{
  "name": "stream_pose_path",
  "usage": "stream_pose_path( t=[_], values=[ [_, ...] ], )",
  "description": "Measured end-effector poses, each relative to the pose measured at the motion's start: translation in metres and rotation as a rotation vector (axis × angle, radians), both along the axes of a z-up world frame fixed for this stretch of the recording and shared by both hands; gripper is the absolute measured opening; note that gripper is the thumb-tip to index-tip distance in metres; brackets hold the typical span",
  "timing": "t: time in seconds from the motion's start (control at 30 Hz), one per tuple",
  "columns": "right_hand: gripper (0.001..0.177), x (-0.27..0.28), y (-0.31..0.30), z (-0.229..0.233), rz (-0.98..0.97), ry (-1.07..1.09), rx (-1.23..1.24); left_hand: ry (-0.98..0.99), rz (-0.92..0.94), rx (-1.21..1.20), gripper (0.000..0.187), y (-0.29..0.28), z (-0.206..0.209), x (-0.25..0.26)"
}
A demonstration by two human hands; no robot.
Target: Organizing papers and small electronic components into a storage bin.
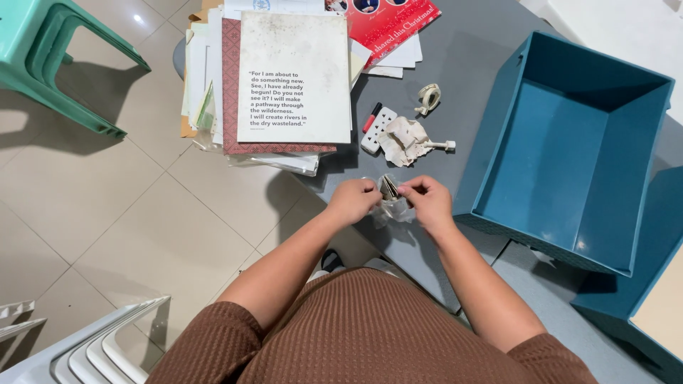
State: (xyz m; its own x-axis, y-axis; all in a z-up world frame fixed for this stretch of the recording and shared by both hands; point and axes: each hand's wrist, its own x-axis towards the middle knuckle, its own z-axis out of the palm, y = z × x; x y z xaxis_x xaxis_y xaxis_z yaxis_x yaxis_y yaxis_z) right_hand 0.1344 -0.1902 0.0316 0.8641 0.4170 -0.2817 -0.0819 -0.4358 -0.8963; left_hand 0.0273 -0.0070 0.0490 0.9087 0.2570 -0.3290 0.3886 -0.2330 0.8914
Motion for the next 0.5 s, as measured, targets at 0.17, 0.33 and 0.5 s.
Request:
stream_pose_path(
  t=[0.17,0.33,0.5],
  values=[
    [0.010,0.006,-0.014,-0.024,-0.063,0.241,0.449,-0.071,0.023,0.034,0.023,-0.003,-0.001,-0.004],
    [0.010,0.007,-0.015,-0.025,0.028,0.260,0.428,-0.196,0.040,0.037,0.022,-0.005,-0.015,-0.002],
    [0.016,0.026,-0.004,-0.035,-0.090,0.217,0.282,-0.108,0.028,-0.069,0.020,-0.001,-0.029,0.000]
  ],
)
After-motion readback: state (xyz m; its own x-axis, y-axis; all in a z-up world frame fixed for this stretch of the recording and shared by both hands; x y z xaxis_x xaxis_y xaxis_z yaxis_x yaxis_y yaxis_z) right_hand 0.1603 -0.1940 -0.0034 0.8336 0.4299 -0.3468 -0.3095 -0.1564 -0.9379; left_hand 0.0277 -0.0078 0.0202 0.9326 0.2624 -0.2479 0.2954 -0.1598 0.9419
